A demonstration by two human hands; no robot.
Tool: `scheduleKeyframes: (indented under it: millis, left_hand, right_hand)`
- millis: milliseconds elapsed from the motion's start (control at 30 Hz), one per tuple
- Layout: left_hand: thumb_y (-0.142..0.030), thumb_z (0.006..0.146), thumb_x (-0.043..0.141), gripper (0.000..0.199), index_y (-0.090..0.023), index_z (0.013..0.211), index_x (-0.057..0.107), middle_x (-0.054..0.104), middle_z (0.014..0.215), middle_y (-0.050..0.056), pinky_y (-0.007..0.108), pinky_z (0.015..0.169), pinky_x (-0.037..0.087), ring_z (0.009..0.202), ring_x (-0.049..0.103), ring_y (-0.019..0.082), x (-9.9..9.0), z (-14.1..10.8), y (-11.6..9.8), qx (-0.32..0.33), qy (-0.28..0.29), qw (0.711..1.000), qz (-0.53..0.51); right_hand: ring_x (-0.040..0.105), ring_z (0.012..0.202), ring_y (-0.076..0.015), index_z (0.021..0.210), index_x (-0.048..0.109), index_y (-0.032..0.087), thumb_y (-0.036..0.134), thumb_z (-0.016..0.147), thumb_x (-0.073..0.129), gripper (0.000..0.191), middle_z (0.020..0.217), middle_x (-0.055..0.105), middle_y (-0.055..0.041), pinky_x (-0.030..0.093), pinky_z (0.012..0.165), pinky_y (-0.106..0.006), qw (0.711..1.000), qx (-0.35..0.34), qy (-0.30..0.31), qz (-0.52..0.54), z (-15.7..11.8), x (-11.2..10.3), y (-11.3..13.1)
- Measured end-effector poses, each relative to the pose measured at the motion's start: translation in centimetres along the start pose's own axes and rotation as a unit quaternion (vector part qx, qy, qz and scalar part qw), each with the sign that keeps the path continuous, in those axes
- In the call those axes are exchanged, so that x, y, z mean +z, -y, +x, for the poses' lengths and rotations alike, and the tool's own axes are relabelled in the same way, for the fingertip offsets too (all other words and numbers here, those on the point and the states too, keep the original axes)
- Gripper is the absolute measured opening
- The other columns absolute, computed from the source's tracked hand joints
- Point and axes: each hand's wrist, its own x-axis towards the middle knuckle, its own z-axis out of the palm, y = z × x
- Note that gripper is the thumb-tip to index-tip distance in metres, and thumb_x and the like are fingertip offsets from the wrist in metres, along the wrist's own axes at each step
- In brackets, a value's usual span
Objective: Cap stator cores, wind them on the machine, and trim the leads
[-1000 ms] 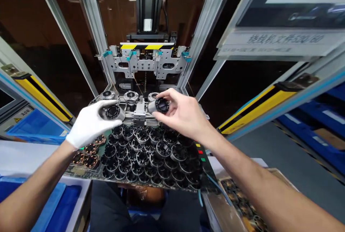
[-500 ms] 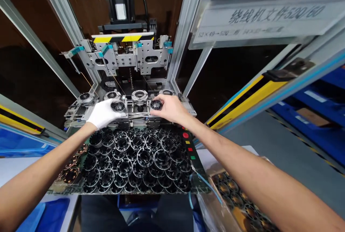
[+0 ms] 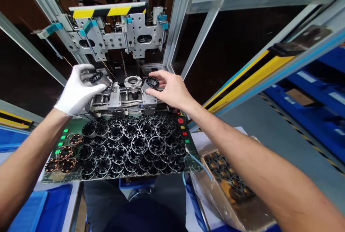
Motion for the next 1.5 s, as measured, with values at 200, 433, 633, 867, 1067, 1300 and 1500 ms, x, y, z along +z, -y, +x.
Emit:
scheduleKeyframes:
  millis: [200, 433, 633, 867, 1067, 1300, 1500]
  left_hand:
    - [-0.054, 0.081, 0.092, 0.071, -0.024, 0.145, 0.083, 0.086, 0.136, 0.013, 0.056, 0.120, 0.060, 0.125, 0.079, 0.040, 2.1, -1.3, -0.1, -0.049, 0.093, 0.974, 0.203]
    - [-0.057, 0.079, 0.093, 0.077, -0.020, 0.146, 0.082, 0.087, 0.112, 0.012, 0.057, 0.113, 0.061, 0.109, 0.080, 0.038, 1.5, -1.8, 0.0, -0.074, 0.106, 0.968, 0.215]
    - [-0.042, 0.080, 0.096, 0.070, -0.027, 0.142, 0.070, 0.077, 0.150, 0.010, 0.047, 0.113, 0.067, 0.130, 0.078, 0.032, -1.1, -9.0, -5.2, 0.057, 0.003, 0.992, -0.110]
    - [-0.060, 0.092, 0.095, 0.063, -0.035, 0.138, 0.060, 0.077, 0.147, 0.007, 0.049, 0.116, 0.070, 0.139, 0.078, 0.032, -1.5, -18.6, -10.2, 0.019, 0.022, 0.964, -0.263]
    - [-0.065, 0.097, 0.090, 0.058, -0.037, 0.142, 0.067, 0.074, 0.151, 0.007, 0.054, 0.121, 0.068, 0.145, 0.073, 0.036, -2.6, -21.8, -11.4, 0.020, 0.029, 0.973, -0.230]
    - [-0.045, 0.099, 0.088, 0.044, -0.037, 0.136, 0.067, 0.075, 0.147, 0.004, 0.051, 0.122, 0.067, 0.140, 0.075, 0.032, -2.7, -23.0, -12.0, -0.011, 0.038, 0.968, -0.249]
    - [-0.035, 0.093, 0.089, 0.043, -0.037, 0.131, 0.070, 0.078, 0.140, 0.001, 0.049, 0.122, 0.065, 0.136, 0.076, 0.030, -2.5, -21.4, -11.6, -0.042, 0.078, 0.950, -0.298]
  right_hand:
    - [0.072, 0.085, -0.0293, 0.117, 0.088, 0.020, 0.043, 0.071, 0.099, 0.052, 0.090, 0.080, -0.0051, 0.063, 0.092, -0.051, 0.999, 0.026, 0.021, -0.030, -0.3, 1.8, -0.1]
    - [0.076, 0.102, -0.0377, 0.109, 0.082, 0.021, 0.041, 0.067, 0.100, 0.050, 0.093, 0.080, -0.0073, 0.061, 0.105, -0.060, 0.998, 0.057, 0.027, -0.003, -0.3, 1.5, 1.2]
    - [0.081, 0.087, -0.0251, 0.135, 0.061, 0.032, 0.056, 0.082, 0.097, 0.069, 0.147, 0.075, -0.0092, 0.071, 0.073, -0.044, 0.967, 0.047, 0.030, 0.248, -6.9, 0.2, 8.9]
    - [0.080, 0.126, -0.0263, 0.134, 0.066, 0.038, 0.041, 0.088, 0.106, 0.061, 0.147, 0.079, -0.0020, 0.075, 0.106, -0.041, 0.903, 0.015, 0.052, 0.426, -15.0, -0.1, 16.6]
    - [0.084, 0.108, -0.0300, 0.124, 0.075, 0.041, 0.049, 0.091, 0.104, 0.044, 0.124, 0.084, -0.0027, 0.077, 0.092, -0.047, 0.909, 0.002, 0.029, 0.417, -17.2, -0.1, 17.3]
    - [0.085, 0.119, -0.0280, 0.141, 0.072, 0.041, 0.039, 0.086, 0.109, 0.066, 0.133, 0.085, -0.0011, 0.078, 0.103, -0.042, 0.896, 0.049, 0.068, 0.436, -18.8, -0.3, 17.3]
    - [0.086, 0.099, -0.0205, 0.130, 0.075, 0.034, 0.037, 0.090, 0.106, 0.050, 0.134, 0.082, -0.0028, 0.078, 0.081, -0.030, 0.882, 0.051, 0.064, 0.465, -18.2, -0.3, 16.8]
